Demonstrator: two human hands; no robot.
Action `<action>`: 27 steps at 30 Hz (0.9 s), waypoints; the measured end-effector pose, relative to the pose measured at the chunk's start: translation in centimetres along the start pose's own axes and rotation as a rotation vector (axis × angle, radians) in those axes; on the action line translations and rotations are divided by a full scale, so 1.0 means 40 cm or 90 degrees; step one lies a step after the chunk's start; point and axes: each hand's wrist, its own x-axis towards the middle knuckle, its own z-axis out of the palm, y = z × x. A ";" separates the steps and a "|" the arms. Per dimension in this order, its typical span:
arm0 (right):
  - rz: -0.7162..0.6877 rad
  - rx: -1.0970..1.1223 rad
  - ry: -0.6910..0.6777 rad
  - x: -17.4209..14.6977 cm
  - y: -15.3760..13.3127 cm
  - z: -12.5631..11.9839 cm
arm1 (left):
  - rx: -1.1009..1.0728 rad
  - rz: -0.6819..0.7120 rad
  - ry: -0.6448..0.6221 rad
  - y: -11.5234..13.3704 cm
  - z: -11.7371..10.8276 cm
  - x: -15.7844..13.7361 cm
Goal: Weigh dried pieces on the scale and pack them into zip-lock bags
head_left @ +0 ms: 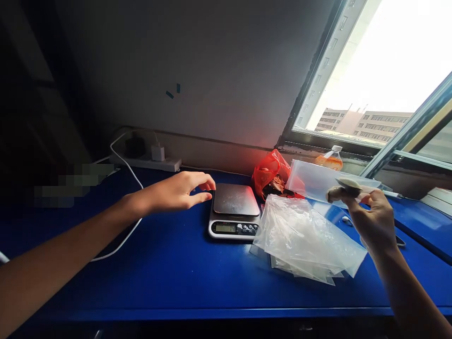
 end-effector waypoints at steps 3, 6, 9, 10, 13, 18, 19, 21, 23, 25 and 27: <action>-0.103 -0.121 -0.006 0.034 -0.038 0.031 | -0.013 -0.043 -0.001 -0.033 0.006 -0.021; -0.226 -0.184 -0.021 0.084 -0.116 0.087 | -0.025 -0.048 -0.004 -0.040 0.020 -0.027; -0.241 -0.236 -0.093 0.142 -0.197 0.134 | -0.026 -0.040 -0.010 -0.040 0.036 -0.034; -0.237 -0.252 -0.121 0.162 -0.219 0.144 | -0.025 -0.040 -0.016 -0.042 0.041 -0.038; -0.204 -0.298 -0.165 0.219 -0.262 0.163 | -0.023 -0.046 -0.048 -0.051 0.050 -0.051; -0.132 -0.331 -0.098 0.269 -0.287 0.184 | -0.025 -0.040 -0.056 -0.062 0.052 -0.065; -0.143 -0.324 -0.098 0.270 -0.291 0.188 | -0.028 -0.039 -0.054 -0.062 0.052 -0.066; -0.179 -0.303 -0.140 0.267 -0.302 0.193 | -0.029 -0.039 -0.053 -0.059 0.053 -0.069; -0.212 -0.282 -0.190 0.262 -0.316 0.195 | -0.024 -0.040 -0.058 -0.055 0.054 -0.071; -0.235 -0.269 -0.187 0.257 -0.329 0.197 | -0.018 -0.040 -0.063 -0.050 0.056 -0.073; -0.273 -0.272 -0.159 0.253 -0.338 0.199 | -0.015 -0.039 -0.065 -0.048 0.057 -0.074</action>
